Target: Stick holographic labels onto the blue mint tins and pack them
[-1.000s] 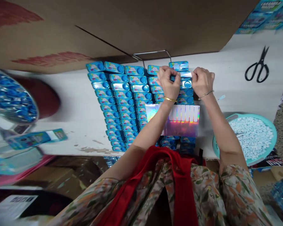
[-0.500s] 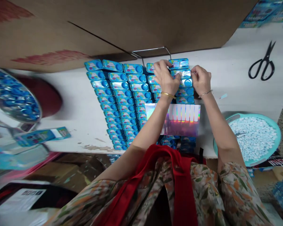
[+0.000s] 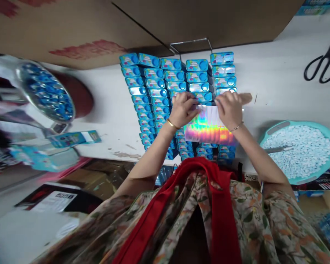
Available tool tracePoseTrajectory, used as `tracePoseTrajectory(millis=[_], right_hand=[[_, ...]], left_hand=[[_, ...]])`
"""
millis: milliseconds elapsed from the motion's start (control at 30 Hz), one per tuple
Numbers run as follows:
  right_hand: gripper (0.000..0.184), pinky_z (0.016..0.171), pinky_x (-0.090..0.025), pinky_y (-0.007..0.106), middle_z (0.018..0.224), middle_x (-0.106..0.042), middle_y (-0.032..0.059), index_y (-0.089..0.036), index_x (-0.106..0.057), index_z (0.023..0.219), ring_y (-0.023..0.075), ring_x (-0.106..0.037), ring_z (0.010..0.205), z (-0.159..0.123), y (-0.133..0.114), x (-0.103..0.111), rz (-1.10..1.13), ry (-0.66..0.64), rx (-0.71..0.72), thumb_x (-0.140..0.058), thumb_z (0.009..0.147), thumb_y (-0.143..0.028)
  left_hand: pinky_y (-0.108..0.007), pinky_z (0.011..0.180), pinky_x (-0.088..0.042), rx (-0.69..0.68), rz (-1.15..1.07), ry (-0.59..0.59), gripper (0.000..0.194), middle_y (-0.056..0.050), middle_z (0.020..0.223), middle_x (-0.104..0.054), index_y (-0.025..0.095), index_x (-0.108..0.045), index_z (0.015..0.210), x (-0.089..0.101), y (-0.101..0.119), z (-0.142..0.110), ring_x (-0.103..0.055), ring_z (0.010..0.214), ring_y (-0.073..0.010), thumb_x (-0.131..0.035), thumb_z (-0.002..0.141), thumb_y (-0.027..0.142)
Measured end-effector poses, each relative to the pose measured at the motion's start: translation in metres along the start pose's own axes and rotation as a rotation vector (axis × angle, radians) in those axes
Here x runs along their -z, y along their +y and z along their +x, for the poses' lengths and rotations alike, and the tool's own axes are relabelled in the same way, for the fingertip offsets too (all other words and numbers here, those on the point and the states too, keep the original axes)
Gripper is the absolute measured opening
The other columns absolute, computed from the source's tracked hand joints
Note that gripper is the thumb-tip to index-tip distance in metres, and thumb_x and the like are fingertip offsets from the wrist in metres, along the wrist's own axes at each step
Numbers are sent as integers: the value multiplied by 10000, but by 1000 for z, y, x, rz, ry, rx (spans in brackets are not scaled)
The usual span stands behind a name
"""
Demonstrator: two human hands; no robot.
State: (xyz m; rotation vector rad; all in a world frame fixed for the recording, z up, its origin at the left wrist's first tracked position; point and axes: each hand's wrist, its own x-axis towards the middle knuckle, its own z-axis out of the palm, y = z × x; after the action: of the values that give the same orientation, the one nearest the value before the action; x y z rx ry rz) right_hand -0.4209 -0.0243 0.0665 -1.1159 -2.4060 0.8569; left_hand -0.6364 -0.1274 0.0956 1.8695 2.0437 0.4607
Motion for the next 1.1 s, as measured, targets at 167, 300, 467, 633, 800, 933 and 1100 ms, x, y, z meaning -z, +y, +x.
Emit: tracePoseTrajectory(millis=[167, 300, 467, 633, 800, 933, 1100], right_hand=[[602, 926, -385, 471, 984, -658, 103, -229, -678, 957, 286, -546, 1039, -5, -26, -25, -40, -102, 12, -179, 1037, -555], [627, 917, -375, 463, 933, -660, 103, -219, -655, 894, 280, -546, 1011, 0, -19, -29, -50, -116, 4, -133, 1042, -533], [609, 918, -371, 479, 957, -669, 122, -204, -647, 894, 293, -558, 1019, 4, -17, -33, -74, -141, -34, -139, 1045, -504], [583, 952, -375, 504, 979, -657, 126, -202, -651, 938, 301, -555, 1055, 3, -17, -40, -79, -131, -55, -158, 1046, -492], [626, 967, -399, 523, 1031, -647, 137, -204, -661, 1028, 304, -555, 1088, -1, -17, -40, -32, -109, -39, -130, 1038, -535], [722, 1001, -433, 512, 1121, -638, 122, -230, -658, 1101, 285, -573, 1152, -10, -23, -19, 224, 20, 0, -91, 1001, -667], [613, 885, -506, 413, 940, -624, 57, -240, -622, 954, 209, -616, 946, -23, -36, 1, 602, 130, -89, -290, 957, -756]], left_hand=[[-464, 917, -372, 7, 5, -45, 280, -106, 1037, -679, 210, -656, 893, -7, -4, -9, -550, 964, -273, -541, 960, 457], [-481, 965, -352, -64, 6, -34, 247, -104, 1144, -684, 246, -674, 1080, -10, 4, 3, -556, 1070, -291, -543, 965, 422], [-474, 959, -353, -73, -17, -3, 269, -96, 1172, -713, 252, -694, 1031, -26, 15, 4, -575, 1082, -275, -439, 1025, 339], [-449, 935, -373, -84, 22, 3, 264, -116, 1243, -706, 219, -692, 1009, -30, 32, -28, -588, 1116, -265, -443, 1019, 306], [-416, 833, -407, -17, -146, 83, 176, -66, 900, -731, 220, -644, 873, 4, 67, -58, -619, 864, -218, -569, 976, 341], [-323, 745, -465, 271, -606, 431, 275, 4, 781, -648, 231, -590, 829, 18, 78, -37, -603, 753, -136, -677, 927, 473], [-266, 696, -492, 392, -1014, 479, 388, 28, 757, -615, 227, -586, 816, -4, 68, -1, -601, 709, -101, -769, 825, 569]])
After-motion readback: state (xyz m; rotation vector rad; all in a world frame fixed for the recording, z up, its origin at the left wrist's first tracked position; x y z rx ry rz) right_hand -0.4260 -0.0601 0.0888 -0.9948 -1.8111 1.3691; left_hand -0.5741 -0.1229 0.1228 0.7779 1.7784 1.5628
